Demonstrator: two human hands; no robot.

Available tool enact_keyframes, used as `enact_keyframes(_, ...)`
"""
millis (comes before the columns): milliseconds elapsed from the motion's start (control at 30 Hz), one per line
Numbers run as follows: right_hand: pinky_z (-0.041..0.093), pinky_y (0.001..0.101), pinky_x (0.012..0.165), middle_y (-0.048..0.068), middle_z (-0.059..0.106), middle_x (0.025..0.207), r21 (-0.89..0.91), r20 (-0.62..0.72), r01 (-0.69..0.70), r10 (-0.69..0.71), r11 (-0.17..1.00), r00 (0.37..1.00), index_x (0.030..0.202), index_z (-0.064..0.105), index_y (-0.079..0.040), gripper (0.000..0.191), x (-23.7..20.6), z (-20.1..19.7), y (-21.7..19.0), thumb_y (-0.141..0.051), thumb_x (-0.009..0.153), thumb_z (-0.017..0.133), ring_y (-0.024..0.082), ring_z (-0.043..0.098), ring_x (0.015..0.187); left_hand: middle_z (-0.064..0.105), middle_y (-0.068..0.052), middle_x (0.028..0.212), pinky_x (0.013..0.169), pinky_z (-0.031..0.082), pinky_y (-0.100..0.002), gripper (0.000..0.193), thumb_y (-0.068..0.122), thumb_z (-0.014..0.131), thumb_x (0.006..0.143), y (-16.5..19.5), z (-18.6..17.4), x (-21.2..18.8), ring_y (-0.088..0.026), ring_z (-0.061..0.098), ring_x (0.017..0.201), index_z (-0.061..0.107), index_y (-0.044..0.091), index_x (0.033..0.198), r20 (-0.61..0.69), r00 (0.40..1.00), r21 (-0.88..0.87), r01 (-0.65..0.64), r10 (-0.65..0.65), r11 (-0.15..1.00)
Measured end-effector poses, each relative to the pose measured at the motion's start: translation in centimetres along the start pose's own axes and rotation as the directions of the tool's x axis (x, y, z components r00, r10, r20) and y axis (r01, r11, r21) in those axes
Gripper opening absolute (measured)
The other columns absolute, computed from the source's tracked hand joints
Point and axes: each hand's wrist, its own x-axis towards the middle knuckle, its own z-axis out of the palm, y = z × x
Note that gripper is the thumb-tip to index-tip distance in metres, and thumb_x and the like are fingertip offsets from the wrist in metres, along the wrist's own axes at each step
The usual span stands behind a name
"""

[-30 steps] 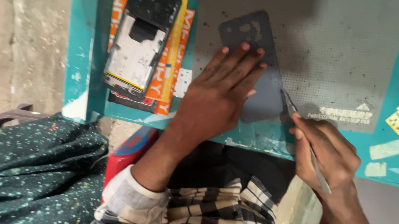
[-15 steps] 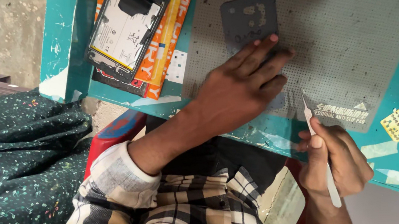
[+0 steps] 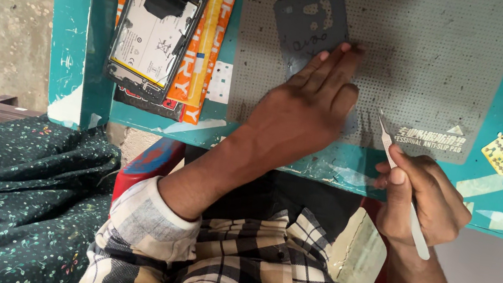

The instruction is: The person scrapes residue from a gray phone back cover using a white plastic tool. They then pick up a black phone chassis, use a metal spudger to pry along the edges, and insert a SIM card into the tray slot.

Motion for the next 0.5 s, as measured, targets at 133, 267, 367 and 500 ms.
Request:
enact_keyframes(133,0.054,0.0258,0.06,0.02,0.07,0.082,0.0,-0.029,0.022,-0.022,1.0,0.999,0.121,0.071,0.01,0.022,-0.2,0.27,0.25,-0.01,0.116,0.063,0.02,0.071,0.067,0.055,-0.028,0.145,0.113,0.054,-0.039,0.016,0.012,0.063,0.106,-0.35,-0.64,-0.21,-0.034,0.063,0.133,0.057,-0.003,0.102,-0.009,0.999,-0.088,0.034,-0.035,0.996)
enact_keyframes(267,0.055,0.0261,0.06,0.02,0.069,0.081,-0.005,-0.026,0.037,-0.037,0.999,0.999,0.12,0.071,0.011,0.021,-0.15,0.39,0.34,-0.008,0.115,0.063,0.02,0.071,0.068,0.053,-0.026,0.147,0.112,0.056,-0.037,0.016,0.013,0.062,0.108,-0.74,-1.01,-0.2,-0.033,0.063,0.134,0.054,-0.002,0.107,-0.003,0.998,-0.163,0.058,-0.059,0.985)
enact_keyframes(367,0.054,0.0266,0.058,0.02,0.07,0.083,-0.022,-0.01,0.048,-0.049,0.999,0.999,0.118,0.07,0.012,0.018,0.13,0.38,0.3,-0.002,0.111,0.063,0.021,0.07,0.066,0.053,-0.026,0.147,0.112,0.055,-0.037,0.018,0.014,0.062,0.108,-0.77,-1.0,-0.25,-0.033,0.063,0.134,0.052,-0.001,0.108,-0.002,0.997,-0.218,0.073,-0.075,0.973)
enact_keyframes(500,0.057,0.0291,0.065,0.022,0.071,0.087,-0.052,0.043,0.115,-0.113,0.992,0.993,0.118,0.069,0.013,0.013,0.65,0.45,-0.19,0.005,0.109,0.066,0.024,0.073,0.073,0.053,-0.024,0.148,0.111,0.058,-0.037,0.019,0.015,0.062,0.11,-0.85,-0.85,-0.24,-0.032,0.066,0.132,0.049,0.001,0.111,-0.034,0.996,-0.236,0.077,-0.087,0.969)
